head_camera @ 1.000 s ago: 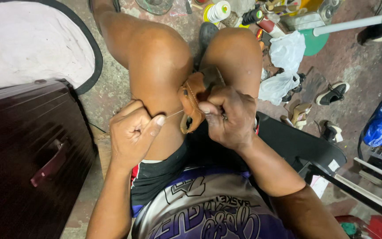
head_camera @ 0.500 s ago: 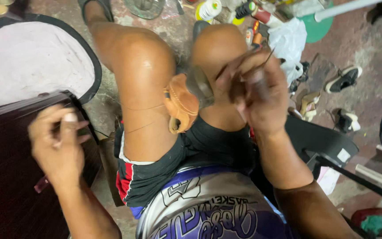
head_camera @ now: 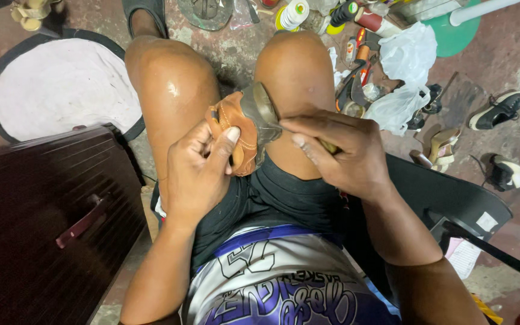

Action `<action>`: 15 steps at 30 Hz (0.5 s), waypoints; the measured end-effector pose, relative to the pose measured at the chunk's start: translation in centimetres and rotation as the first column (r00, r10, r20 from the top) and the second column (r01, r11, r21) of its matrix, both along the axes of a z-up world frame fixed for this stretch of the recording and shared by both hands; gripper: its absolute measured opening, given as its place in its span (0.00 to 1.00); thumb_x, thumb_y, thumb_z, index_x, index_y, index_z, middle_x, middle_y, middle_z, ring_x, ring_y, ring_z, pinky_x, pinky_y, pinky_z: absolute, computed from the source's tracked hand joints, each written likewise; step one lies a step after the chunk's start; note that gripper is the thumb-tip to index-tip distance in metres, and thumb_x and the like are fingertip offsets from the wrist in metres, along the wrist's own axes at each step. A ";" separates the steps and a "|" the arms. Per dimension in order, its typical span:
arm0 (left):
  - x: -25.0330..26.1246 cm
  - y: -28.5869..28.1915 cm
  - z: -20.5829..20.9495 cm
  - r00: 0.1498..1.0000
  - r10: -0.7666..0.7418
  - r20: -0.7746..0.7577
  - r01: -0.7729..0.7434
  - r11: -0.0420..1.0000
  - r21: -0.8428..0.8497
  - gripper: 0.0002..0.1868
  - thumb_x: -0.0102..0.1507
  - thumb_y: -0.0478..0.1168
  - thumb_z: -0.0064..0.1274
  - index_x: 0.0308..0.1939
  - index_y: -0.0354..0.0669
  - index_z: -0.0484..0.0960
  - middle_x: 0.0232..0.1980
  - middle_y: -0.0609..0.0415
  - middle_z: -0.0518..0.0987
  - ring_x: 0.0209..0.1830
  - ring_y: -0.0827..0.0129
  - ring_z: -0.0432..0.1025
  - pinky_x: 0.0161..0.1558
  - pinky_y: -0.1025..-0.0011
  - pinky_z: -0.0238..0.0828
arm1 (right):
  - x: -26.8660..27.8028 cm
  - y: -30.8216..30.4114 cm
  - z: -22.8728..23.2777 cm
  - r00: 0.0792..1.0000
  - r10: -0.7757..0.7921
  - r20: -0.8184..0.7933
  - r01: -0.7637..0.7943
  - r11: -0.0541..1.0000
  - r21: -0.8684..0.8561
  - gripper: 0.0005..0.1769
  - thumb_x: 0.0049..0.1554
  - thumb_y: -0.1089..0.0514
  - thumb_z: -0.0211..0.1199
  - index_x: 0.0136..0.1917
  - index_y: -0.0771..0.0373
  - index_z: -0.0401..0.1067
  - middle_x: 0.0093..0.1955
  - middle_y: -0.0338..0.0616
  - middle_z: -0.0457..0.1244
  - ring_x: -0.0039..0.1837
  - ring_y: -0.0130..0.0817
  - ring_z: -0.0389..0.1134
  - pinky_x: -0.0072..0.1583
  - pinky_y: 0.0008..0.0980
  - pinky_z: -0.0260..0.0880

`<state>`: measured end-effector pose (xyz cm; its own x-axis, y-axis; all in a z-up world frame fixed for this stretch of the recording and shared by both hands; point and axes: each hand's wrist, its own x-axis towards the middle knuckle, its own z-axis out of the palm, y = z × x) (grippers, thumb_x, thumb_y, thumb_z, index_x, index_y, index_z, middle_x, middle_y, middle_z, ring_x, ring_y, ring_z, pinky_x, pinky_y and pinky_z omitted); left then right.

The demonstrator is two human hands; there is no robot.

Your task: The person sews a brown leather shoe using a needle and thread. They repeatedly push the needle through the shoe's upper and pull the thread tight to secure the stitching.

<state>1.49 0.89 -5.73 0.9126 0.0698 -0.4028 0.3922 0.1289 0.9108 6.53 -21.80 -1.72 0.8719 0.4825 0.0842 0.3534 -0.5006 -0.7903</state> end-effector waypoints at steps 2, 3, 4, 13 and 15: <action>0.4 0.2 -0.1 0.999 -0.019 0.027 0.018 0.999 0.027 0.11 0.69 0.39 0.53 0.48 0.33 0.83 0.27 0.65 0.74 0.23 0.86 0.63 0.26 0.82 0.59 | 0.4 0.6 0.1 1.000 0.012 -0.006 -0.012 1.000 -0.021 0.13 0.60 0.67 0.68 0.59 0.62 0.78 0.53 0.46 0.72 0.50 0.33 0.75 0.52 0.29 0.74; 0.4 0.2 -0.1 0.999 -0.029 0.044 0.027 0.999 0.041 0.11 0.69 0.39 0.53 0.48 0.33 0.83 0.27 0.65 0.74 0.24 0.87 0.63 0.27 0.82 0.59 | 0.7 0.9 0.2 1.000 0.001 -0.023 -0.002 0.999 -0.042 0.13 0.59 0.67 0.69 0.58 0.62 0.79 0.51 0.45 0.72 0.47 0.33 0.74 0.48 0.30 0.73; 0.2 0.1 0.0 0.998 -0.025 0.050 0.023 0.999 0.028 0.11 0.70 0.39 0.53 0.48 0.32 0.83 0.27 0.65 0.74 0.24 0.86 0.63 0.27 0.82 0.59 | 0.7 1.1 0.4 0.999 -0.003 -0.050 0.000 0.998 -0.066 0.13 0.58 0.66 0.69 0.57 0.61 0.80 0.48 0.45 0.72 0.44 0.33 0.74 0.45 0.30 0.72; -0.3 0.3 -0.1 0.998 -0.007 0.064 0.006 1.000 0.015 0.14 0.69 0.39 0.53 0.56 0.35 0.82 0.25 0.66 0.73 0.23 0.87 0.62 0.26 0.83 0.58 | 0.8 1.9 1.6 0.994 0.070 0.086 -0.053 0.981 -0.188 0.16 0.56 0.67 0.69 0.57 0.60 0.79 0.49 0.45 0.72 0.47 0.37 0.75 0.47 0.32 0.74; -0.4 0.4 -0.2 0.997 -0.010 0.080 0.007 0.999 0.048 0.11 0.70 0.39 0.54 0.50 0.33 0.83 0.24 0.65 0.72 0.22 0.86 0.62 0.26 0.82 0.57 | 0.9 2.1 2.0 0.994 0.073 0.078 -0.056 0.977 -0.205 0.15 0.56 0.67 0.69 0.57 0.59 0.79 0.48 0.44 0.71 0.46 0.38 0.75 0.47 0.32 0.74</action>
